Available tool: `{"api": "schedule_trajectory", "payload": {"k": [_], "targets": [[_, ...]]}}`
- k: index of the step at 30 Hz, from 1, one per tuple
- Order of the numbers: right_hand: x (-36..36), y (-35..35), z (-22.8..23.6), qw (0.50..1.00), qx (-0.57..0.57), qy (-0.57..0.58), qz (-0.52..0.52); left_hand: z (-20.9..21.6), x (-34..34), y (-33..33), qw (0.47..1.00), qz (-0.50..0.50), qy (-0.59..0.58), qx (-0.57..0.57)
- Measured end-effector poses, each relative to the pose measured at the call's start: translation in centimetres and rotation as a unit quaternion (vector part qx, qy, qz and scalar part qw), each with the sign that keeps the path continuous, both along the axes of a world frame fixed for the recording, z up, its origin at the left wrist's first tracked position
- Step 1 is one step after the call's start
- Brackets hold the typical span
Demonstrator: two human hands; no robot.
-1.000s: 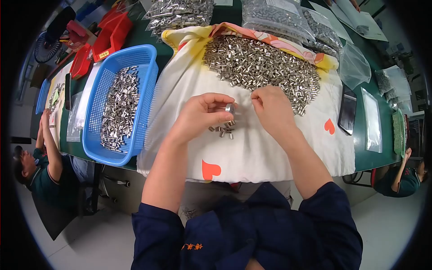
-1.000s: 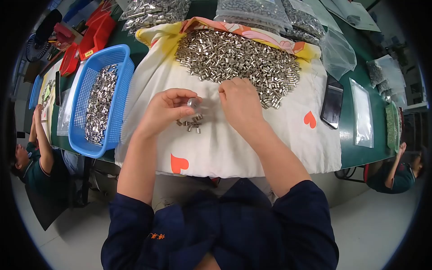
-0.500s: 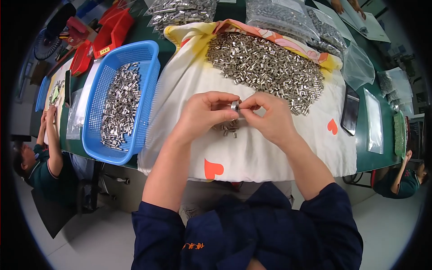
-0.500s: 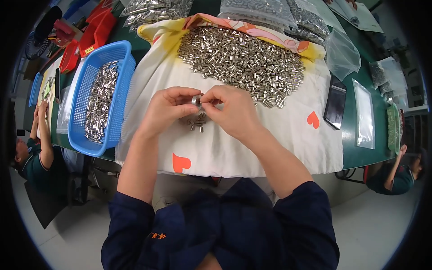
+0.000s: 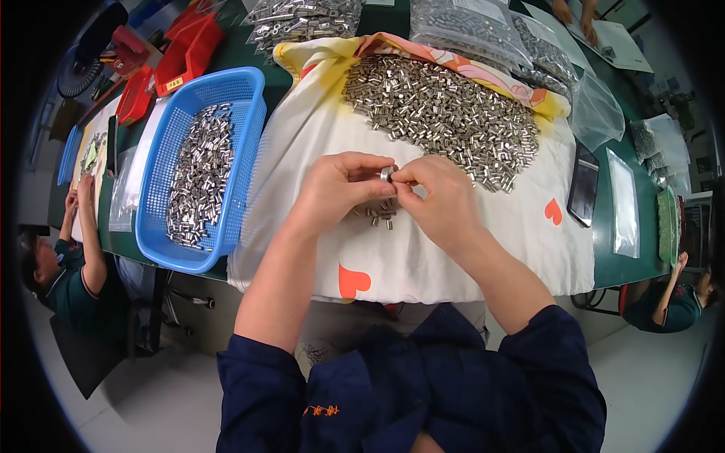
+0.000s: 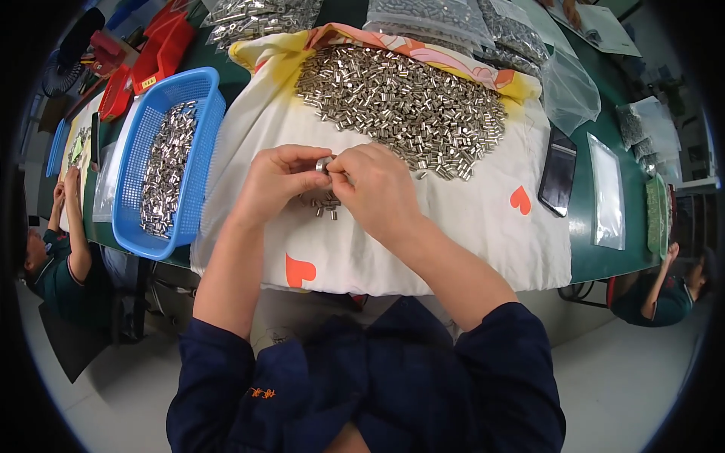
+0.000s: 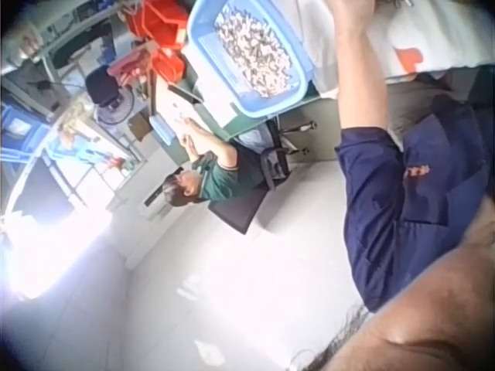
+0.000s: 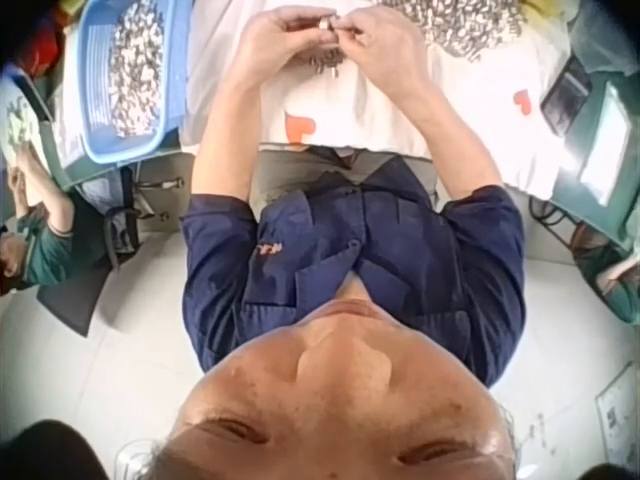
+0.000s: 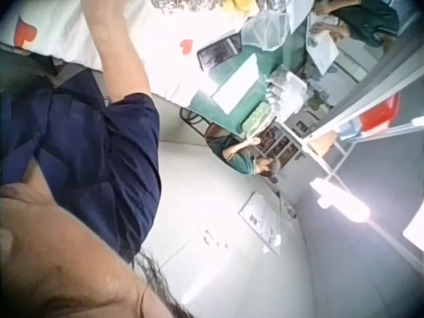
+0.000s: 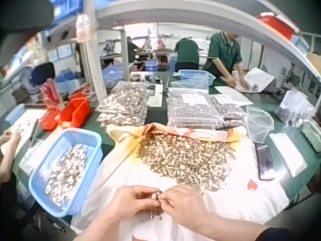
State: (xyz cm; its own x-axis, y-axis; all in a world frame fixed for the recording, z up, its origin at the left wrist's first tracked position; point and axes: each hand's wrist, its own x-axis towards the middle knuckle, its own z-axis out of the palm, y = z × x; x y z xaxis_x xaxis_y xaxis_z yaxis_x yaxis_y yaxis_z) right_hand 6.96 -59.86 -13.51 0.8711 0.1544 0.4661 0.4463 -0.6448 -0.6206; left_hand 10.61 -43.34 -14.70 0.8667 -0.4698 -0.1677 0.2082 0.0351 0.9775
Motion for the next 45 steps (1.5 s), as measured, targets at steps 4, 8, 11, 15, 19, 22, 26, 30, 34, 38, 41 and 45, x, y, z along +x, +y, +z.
{"api": "schedule_trajectory", "payload": {"k": [4, 8, 11, 15, 19, 22, 26, 30, 34, 38, 41, 45], "targets": [[0.1, -0.1, 0.1, 1.000, 0.020, -0.007, 0.000, 0.2, -0.1, -0.1, 0.999, 0.019, 0.005, -0.041], [0.3, -1.4, 1.0, 0.966, 0.132, 0.220, 0.039, 0.4, 0.0, 0.2, 1.000, -0.010, 0.003, -0.012], [0.7, -1.5, 1.1, 0.955, 0.134, 0.264, 0.026, 0.4, -0.1, 0.4, 0.999, -0.032, -0.004, 0.004], [1.4, -2.6, 0.9, 0.943, 0.150, 0.293, 0.046, 0.8, 0.0, 0.6, 0.997, -0.064, 0.028, 0.036], [2.7, -4.9, 0.4, 0.991, 0.015, 0.100, -0.084, 1.3, -0.1, 0.4, 0.996, -0.072, 0.035, 0.029], [2.9, -4.5, -1.0, 0.987, -0.147, 0.043, -0.054, 1.3, -0.1, 0.2, 0.995, -0.076, 0.050, 0.043], [2.8, -3.8, -1.3, 0.969, -0.227, 0.033, -0.087, 0.7, -0.1, 0.2, 0.994, -0.092, 0.022, 0.054], [2.7, -3.8, -1.3, 0.970, -0.224, 0.045, -0.088, 0.7, -0.1, 0.1, 0.994, -0.099, 0.030, 0.046], [1.5, -2.7, 0.9, 0.992, -0.043, 0.100, -0.062, 0.2, 0.3, 0.2, 0.999, -0.039, 0.028, 0.020], [0.7, -1.5, 1.5, 0.969, 0.127, 0.207, 0.046, 0.0, 0.3, 0.2, 0.999, -0.022, 0.017, -0.032], [0.5, -1.3, 1.4, 0.974, 0.116, 0.191, 0.039, 0.2, 0.3, 0.1, 0.999, -0.020, 0.011, -0.026], [0.3, -0.6, 0.2, 0.999, -0.045, -0.028, 0.006, 0.0, 0.2, -0.1, 1.000, -0.010, 0.008, -0.013]]}}
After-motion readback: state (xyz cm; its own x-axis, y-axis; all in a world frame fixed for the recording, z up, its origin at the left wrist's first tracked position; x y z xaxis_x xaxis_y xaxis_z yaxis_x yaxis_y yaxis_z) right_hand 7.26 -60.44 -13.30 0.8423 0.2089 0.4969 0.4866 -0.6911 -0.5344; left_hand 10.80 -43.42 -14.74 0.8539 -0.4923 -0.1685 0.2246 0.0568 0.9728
